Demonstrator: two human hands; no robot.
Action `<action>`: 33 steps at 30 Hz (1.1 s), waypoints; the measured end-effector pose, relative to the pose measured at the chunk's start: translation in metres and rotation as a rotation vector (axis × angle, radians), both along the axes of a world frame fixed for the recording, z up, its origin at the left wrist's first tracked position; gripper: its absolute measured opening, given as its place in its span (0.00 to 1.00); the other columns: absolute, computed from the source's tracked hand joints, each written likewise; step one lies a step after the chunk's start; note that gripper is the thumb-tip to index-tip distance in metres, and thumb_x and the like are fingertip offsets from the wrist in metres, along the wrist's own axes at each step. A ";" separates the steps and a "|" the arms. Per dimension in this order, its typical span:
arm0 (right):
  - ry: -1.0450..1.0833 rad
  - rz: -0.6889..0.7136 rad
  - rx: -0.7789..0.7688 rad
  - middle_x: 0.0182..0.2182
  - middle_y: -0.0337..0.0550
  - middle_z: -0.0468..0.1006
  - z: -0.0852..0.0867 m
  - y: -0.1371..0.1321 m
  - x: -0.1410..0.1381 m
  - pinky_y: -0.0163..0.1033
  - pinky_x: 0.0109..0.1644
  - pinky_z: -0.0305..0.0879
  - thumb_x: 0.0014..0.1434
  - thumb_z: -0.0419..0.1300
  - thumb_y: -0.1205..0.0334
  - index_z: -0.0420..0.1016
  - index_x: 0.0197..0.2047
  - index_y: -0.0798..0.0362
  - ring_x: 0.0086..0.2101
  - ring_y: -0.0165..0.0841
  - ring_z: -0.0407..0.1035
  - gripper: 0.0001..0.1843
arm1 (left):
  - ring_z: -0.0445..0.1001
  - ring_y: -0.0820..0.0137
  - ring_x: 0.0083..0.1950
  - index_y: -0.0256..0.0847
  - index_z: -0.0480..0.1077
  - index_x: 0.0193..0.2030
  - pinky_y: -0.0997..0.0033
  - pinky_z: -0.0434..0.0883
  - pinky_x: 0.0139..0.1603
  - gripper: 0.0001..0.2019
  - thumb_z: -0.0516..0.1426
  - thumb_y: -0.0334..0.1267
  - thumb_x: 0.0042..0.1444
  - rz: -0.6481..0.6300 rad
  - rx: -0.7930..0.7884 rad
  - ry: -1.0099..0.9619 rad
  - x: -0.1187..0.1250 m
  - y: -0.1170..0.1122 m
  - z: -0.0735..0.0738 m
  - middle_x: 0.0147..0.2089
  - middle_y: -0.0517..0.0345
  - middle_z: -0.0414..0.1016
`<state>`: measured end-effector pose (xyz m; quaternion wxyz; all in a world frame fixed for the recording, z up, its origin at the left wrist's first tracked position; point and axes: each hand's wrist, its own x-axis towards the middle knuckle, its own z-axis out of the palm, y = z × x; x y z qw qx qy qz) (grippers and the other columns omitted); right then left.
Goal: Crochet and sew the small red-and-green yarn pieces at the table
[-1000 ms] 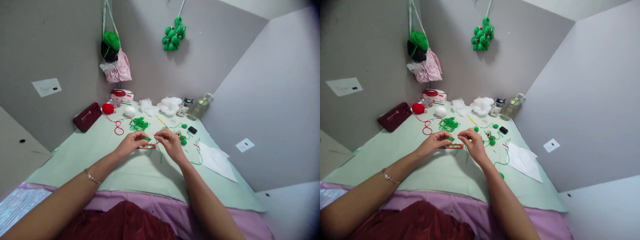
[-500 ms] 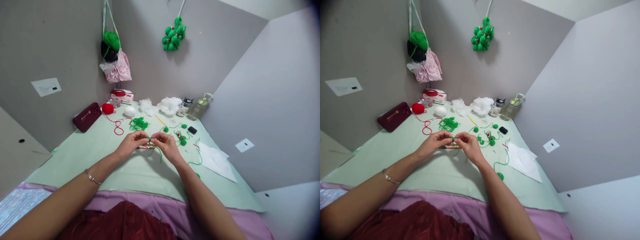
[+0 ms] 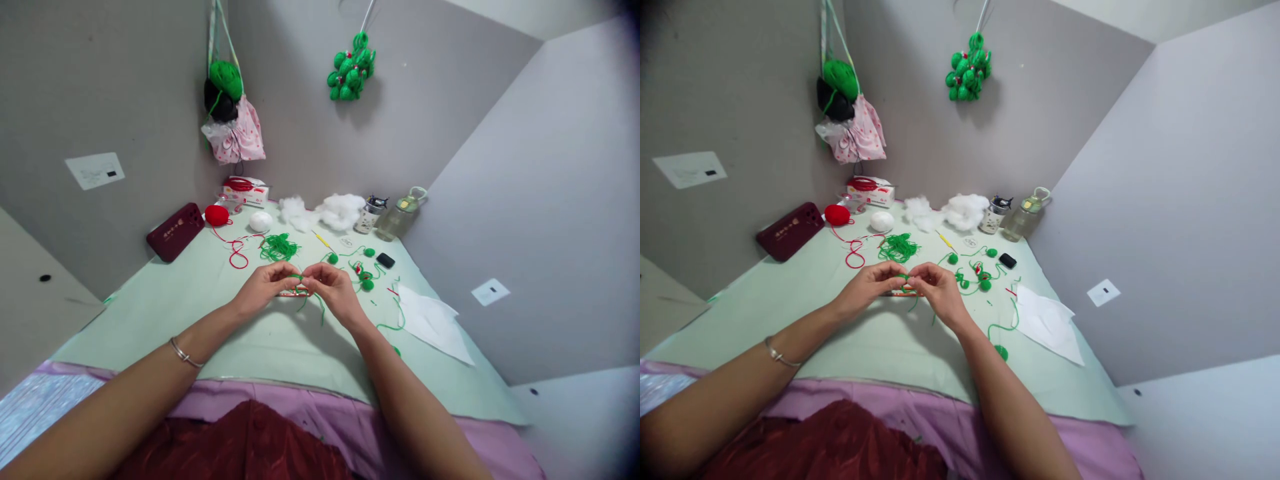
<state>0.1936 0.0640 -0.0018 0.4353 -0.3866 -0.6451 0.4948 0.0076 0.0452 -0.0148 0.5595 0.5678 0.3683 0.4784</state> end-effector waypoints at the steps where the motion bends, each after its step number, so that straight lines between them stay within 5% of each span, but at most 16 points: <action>1: -0.013 -0.015 0.035 0.25 0.36 0.75 0.001 0.001 0.002 0.35 0.31 0.63 0.51 0.70 0.54 0.78 0.33 0.53 0.26 0.28 0.65 0.12 | 0.72 0.68 0.38 0.38 0.74 0.38 0.70 0.66 0.42 0.14 0.65 0.46 0.51 0.005 -0.019 0.017 0.000 0.000 0.001 0.37 0.58 0.75; 7: -0.246 -0.065 0.458 0.31 0.41 0.75 0.005 0.006 0.017 0.38 0.38 0.63 0.60 0.65 0.61 0.82 0.36 0.50 0.34 0.32 0.68 0.04 | 0.67 0.71 0.36 0.38 0.75 0.40 0.71 0.63 0.39 0.14 0.63 0.46 0.53 0.013 -0.055 0.072 -0.002 0.000 0.004 0.36 0.60 0.72; 11: -0.396 -0.050 0.604 0.31 0.40 0.73 0.006 0.005 0.020 0.38 0.38 0.62 0.63 0.62 0.65 0.82 0.39 0.48 0.34 0.32 0.68 0.07 | 0.67 0.71 0.36 0.39 0.74 0.40 0.71 0.62 0.39 0.14 0.63 0.46 0.53 0.024 -0.042 0.077 -0.002 -0.001 0.005 0.37 0.60 0.72; 23: -0.510 -0.069 0.703 0.33 0.41 0.72 0.006 0.006 0.023 0.38 0.39 0.63 0.63 0.60 0.68 0.81 0.38 0.48 0.35 0.32 0.68 0.08 | 0.66 0.69 0.39 0.39 0.73 0.41 0.69 0.63 0.42 0.12 0.60 0.45 0.56 0.016 0.002 0.117 -0.003 -0.001 0.004 0.40 0.58 0.70; 33: -0.495 0.045 0.661 0.34 0.41 0.72 0.007 0.006 0.024 0.37 0.39 0.63 0.65 0.60 0.66 0.80 0.39 0.48 0.35 0.31 0.68 0.07 | 0.71 0.65 0.43 0.40 0.71 0.38 0.67 0.64 0.48 0.10 0.58 0.45 0.58 -0.100 0.062 0.121 -0.004 0.000 0.005 0.40 0.57 0.73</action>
